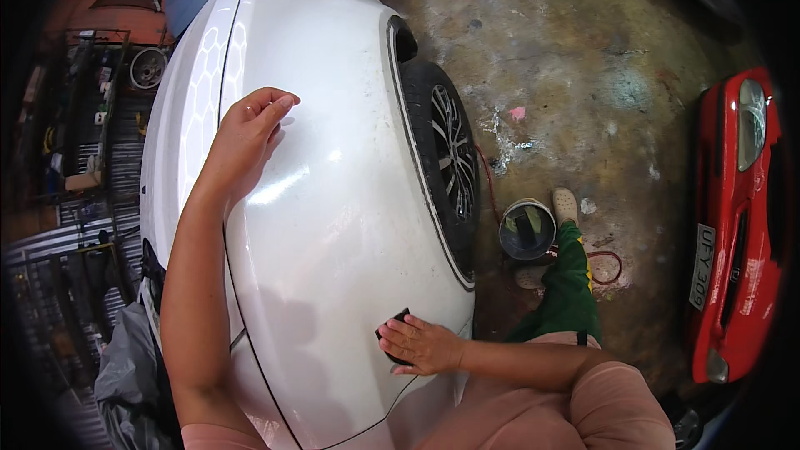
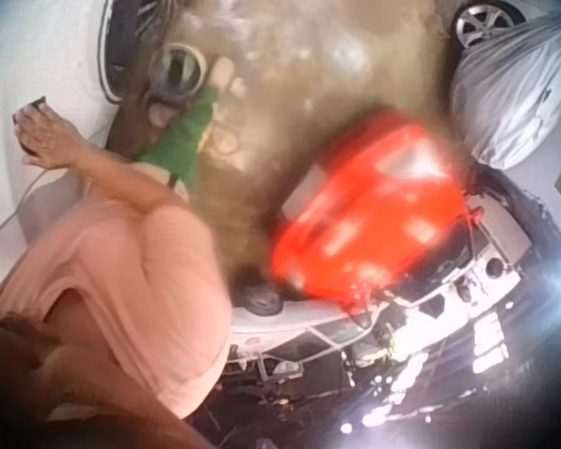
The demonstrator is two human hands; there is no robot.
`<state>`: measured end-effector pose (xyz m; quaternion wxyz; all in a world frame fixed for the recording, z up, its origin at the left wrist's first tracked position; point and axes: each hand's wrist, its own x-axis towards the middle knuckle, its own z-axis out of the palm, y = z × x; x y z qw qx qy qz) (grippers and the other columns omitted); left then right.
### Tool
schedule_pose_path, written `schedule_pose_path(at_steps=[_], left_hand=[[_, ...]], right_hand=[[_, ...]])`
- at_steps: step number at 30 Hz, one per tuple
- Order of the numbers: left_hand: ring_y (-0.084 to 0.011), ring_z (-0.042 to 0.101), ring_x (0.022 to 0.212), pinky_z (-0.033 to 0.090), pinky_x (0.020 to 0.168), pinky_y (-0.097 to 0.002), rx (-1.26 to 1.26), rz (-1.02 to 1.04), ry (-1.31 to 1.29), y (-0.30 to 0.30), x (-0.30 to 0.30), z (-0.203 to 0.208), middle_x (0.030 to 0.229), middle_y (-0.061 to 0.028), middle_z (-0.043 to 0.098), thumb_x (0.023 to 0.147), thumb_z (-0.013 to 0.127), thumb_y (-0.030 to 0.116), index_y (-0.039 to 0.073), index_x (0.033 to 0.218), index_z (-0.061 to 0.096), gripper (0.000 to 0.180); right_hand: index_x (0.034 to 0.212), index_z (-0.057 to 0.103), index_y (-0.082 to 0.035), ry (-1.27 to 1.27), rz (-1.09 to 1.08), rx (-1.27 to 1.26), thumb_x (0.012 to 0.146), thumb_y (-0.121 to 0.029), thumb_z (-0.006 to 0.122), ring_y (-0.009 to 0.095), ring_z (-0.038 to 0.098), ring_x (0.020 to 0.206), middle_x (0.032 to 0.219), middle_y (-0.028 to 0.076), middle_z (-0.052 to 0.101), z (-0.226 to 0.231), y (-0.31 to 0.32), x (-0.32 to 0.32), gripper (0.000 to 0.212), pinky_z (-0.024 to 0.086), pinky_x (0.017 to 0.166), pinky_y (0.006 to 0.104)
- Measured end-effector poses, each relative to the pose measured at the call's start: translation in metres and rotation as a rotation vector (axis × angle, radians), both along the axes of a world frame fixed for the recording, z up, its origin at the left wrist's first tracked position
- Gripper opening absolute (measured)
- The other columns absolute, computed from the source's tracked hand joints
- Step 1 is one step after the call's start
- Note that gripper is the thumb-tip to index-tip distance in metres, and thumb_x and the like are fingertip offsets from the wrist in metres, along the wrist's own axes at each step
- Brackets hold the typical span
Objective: The person rubs the white car's rear fender with a sanding block and then uses a hammer to tap the wheel arch area. The person also opens the rear door to access the interior.
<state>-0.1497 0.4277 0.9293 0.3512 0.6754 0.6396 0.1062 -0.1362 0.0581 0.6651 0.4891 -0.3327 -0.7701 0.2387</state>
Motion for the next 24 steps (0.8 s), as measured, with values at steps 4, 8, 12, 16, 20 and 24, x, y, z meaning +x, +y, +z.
schedule_pose_path(at_steps=[4,8,12,16,20,24], left_hand=[[-0.0082,0.046,0.084,0.042,0.078,-0.0231,-0.06,-0.022,0.003,0.0,-0.003,0.0,0.098,-0.0007,0.059,0.104,0.062,0.028,0.002,0.115,0.07,0.029],[-0.0075,0.046,0.084,0.042,0.077,-0.0231,-0.004,-0.079,0.026,0.0,-0.003,-0.001,0.1,-0.0021,0.059,0.103,0.063,0.027,0.002,0.114,0.071,0.029],[-0.0086,0.048,0.094,0.042,0.092,-0.0255,-0.014,-0.071,0.048,0.003,-0.001,0.001,0.103,-0.0017,0.061,0.105,0.063,0.031,0.004,0.116,0.069,0.03],[-0.0071,0.048,0.091,0.043,0.091,-0.0242,-0.048,-0.013,0.034,-0.001,0.005,0.005,0.099,-0.0001,0.061,0.105,0.063,0.031,0.004,0.115,0.069,0.029],[-0.0048,0.045,0.081,0.041,0.075,-0.0215,-0.06,0.003,-0.039,0.0,0.0,0.003,0.091,0.0021,0.058,0.104,0.065,0.027,0.003,0.113,0.069,0.026],[-0.0046,0.043,0.073,0.037,0.064,-0.0228,-0.038,-0.014,-0.096,0.007,-0.01,0.001,0.084,0.0026,0.056,0.103,0.065,0.022,0.002,0.109,0.07,0.022]], right_hand=[[0.155,0.041,0.002,-0.087,-0.057,0.008,0.102,-0.044,0.055,0.034,0.032,0.154,0.164,0.019,0.039,0.039,0.118,0.042,0.071,0.022,0.128,0.0495],[0.155,0.036,0.006,0.062,-0.262,-0.093,0.1,-0.04,0.06,0.041,0.032,0.153,0.163,0.025,0.036,0.076,0.209,0.059,0.076,0.027,0.124,0.0552],[0.155,0.036,0.008,0.028,-0.085,-0.089,0.102,-0.045,0.056,0.046,0.033,0.152,0.163,0.028,0.035,0.066,0.082,0.019,0.078,0.029,0.123,0.0563],[0.152,0.041,0.008,0.103,0.085,-0.136,0.102,-0.044,0.055,0.041,0.037,0.151,0.163,0.026,0.037,0.058,0.024,0.015,0.074,0.028,0.124,0.0543],[0.152,0.039,0.008,0.109,-0.122,-0.081,0.099,-0.038,0.061,0.041,0.035,0.151,0.163,0.026,0.036,0.082,0.169,0.041,0.073,0.026,0.125,0.0519],[0.152,0.038,0.01,0.102,-0.332,-0.129,0.102,-0.039,0.057,0.044,0.03,0.153,0.161,0.03,0.035,0.112,0.248,0.045,0.073,0.023,0.126,0.0528]])
